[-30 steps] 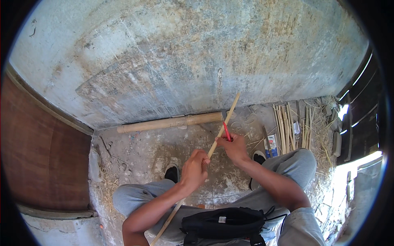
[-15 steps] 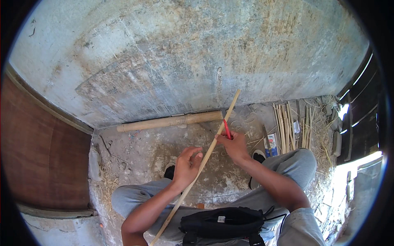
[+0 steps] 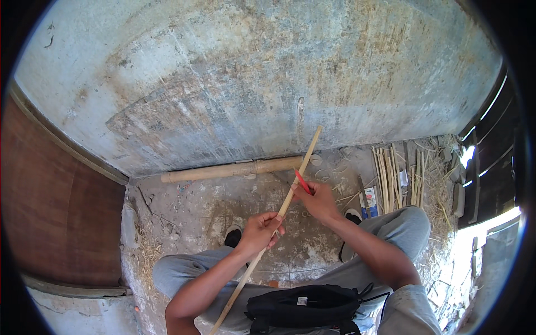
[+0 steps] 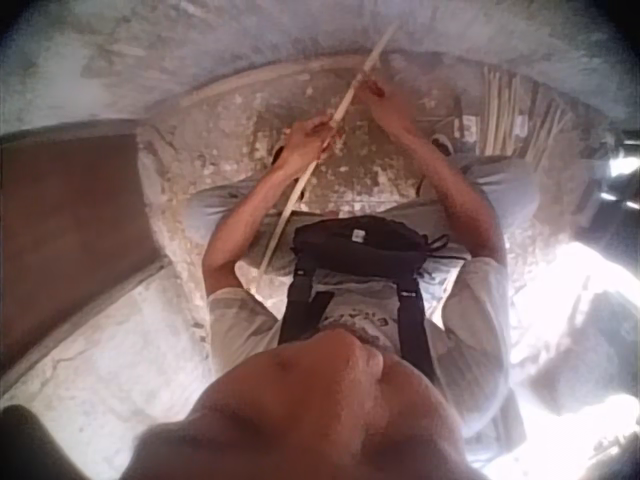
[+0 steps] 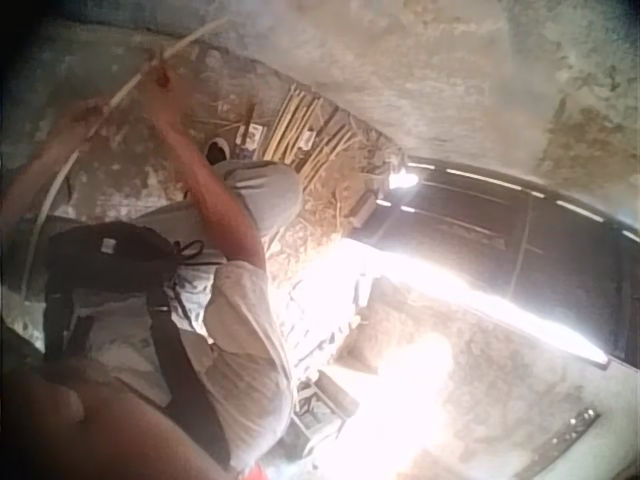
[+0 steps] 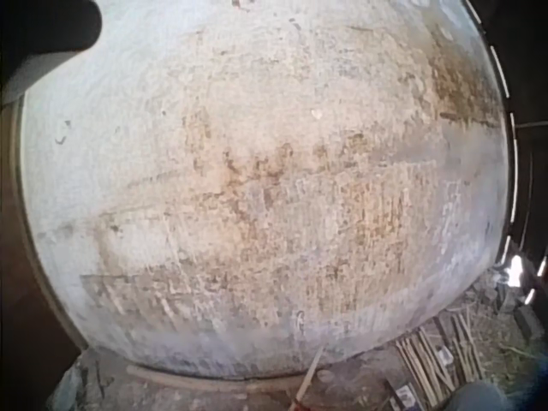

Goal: The person shaves a thin strip of bamboo using a small red-handled blade held in their right hand, while holding the strip with their left hand.

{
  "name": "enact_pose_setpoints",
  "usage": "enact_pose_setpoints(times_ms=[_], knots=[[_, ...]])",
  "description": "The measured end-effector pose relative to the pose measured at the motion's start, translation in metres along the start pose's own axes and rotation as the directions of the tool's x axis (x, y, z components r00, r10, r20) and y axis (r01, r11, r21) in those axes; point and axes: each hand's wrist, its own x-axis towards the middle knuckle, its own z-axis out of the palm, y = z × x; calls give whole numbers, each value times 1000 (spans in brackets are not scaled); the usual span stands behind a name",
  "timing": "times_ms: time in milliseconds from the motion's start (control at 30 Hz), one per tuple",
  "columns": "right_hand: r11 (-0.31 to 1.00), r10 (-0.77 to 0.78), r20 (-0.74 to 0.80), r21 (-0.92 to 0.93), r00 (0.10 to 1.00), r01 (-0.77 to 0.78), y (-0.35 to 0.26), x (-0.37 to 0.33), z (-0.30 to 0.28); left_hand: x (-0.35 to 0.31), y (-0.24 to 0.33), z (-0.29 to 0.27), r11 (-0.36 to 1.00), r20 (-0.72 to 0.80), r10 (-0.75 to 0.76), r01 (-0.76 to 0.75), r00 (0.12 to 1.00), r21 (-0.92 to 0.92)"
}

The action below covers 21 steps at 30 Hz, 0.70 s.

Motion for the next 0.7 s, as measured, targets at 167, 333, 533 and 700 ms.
enact_pose_setpoints(times_ms=[167,333,533,700], knots=[[831,-338,-37,-481,940,280,-21,-8,-17,-11,0,1,986,-22,-79,75,997,-149],[605,-564,53,-653,824,456,-16,-18,-26,-17,-4,1,990,-49,-54,47,997,-133],[500,-537,209,-701,817,508,-20,-35,-20,-23,-2,4,994,-75,-63,56,995,-96],[513,-532,179,-710,828,483,-12,-34,-16,-28,2,4,989,-79,-114,106,990,-99]])
